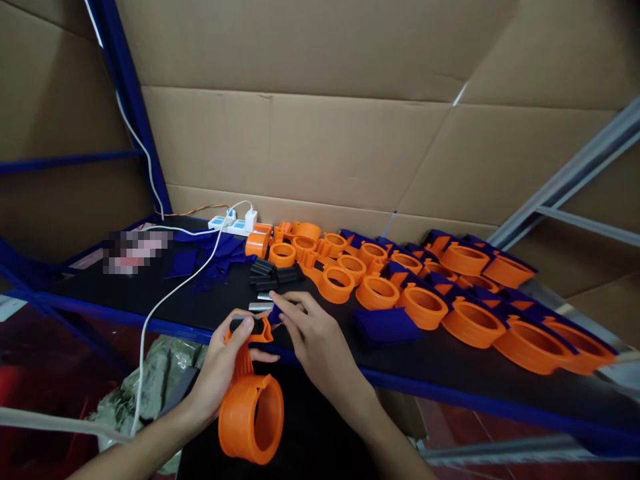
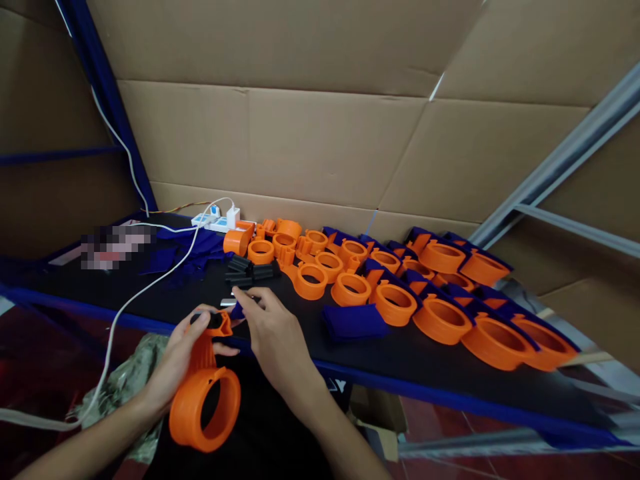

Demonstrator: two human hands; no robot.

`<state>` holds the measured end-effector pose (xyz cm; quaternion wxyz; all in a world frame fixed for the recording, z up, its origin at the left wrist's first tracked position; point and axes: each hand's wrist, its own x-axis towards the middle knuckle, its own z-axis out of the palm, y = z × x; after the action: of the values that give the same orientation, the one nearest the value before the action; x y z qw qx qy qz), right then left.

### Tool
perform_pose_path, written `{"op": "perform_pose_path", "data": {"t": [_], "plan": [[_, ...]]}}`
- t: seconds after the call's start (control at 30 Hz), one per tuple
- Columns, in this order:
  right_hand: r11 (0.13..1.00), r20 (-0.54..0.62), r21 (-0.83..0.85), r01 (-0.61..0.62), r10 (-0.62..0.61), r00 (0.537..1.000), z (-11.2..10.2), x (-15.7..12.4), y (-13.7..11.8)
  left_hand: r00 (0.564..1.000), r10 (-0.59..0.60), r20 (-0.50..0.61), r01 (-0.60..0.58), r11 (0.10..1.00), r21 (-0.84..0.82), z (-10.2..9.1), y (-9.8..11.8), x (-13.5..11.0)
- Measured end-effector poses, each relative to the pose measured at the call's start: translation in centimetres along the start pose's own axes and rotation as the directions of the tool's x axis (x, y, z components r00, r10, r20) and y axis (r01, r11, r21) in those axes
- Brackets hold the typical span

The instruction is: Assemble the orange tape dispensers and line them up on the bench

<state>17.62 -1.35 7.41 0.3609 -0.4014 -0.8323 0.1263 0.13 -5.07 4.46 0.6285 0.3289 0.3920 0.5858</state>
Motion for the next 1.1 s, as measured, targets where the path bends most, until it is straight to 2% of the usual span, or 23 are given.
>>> {"op": "perform_pose_path", "data": {"t": [0.07,0.27,0.43,0.53,0.6,0.67,0.77,0.87,0.97,1.1], "plan": [[1.0,0.03,0.014,0.007,-0.008,1.0,0.1,-0.3,0.0,1.0,0.021,0.003,-0.021,0.999,0.025,0.0,-0.1,0.0],[0.971,0.082,0.233,-0.061,0.043,0.996,-1.0,0.0,1.3,0.997,0.023,0.071,-0.027,0.998,0.054,0.1,0.0,-0.1],[0.885,0.237,0.432,-0.173,0.073,0.969,-1.8,0.1,2.8,0.994,-0.008,0.11,0.009,1.0,-0.003,0.1,0.0,-0.1],[0.835,0.263,0.505,-0.218,0.092,0.96,-1.7,0.0,3.3,0.993,-0.044,0.107,0.051,0.997,-0.061,0.1,0.2,-0.1],[0.813,0.274,0.526,-0.249,0.115,0.955,-1.5,-0.1,3.3,0.993,-0.052,0.101,0.06,0.995,-0.079,0.1,0.3,-0.1],[0.829,0.252,0.5,-0.252,0.14,0.958,-1.3,-0.1,3.2,0.993,-0.056,0.101,0.064,0.995,-0.081,0.0,0.3,0.0],[0.915,0.182,0.377,-0.143,0.078,0.98,-1.3,-0.1,2.6,0.993,-0.054,0.102,0.061,0.996,-0.07,0.0,0.2,0.2],[0.941,0.201,0.335,-0.055,-0.015,0.979,-1.7,-0.1,2.0,0.996,-0.069,0.056,0.074,0.994,-0.079,0.0,0.0,0.4],[0.893,0.269,0.432,-0.128,0.008,0.963,-2.0,-0.2,1.8,0.995,-0.096,0.017,0.097,0.991,-0.091,0.1,0.1,0.5],[0.78,0.285,0.566,-0.267,0.119,0.951,-1.5,-0.2,2.1,0.997,-0.073,0.029,0.075,0.994,-0.078,0.1,0.3,0.5]]}}
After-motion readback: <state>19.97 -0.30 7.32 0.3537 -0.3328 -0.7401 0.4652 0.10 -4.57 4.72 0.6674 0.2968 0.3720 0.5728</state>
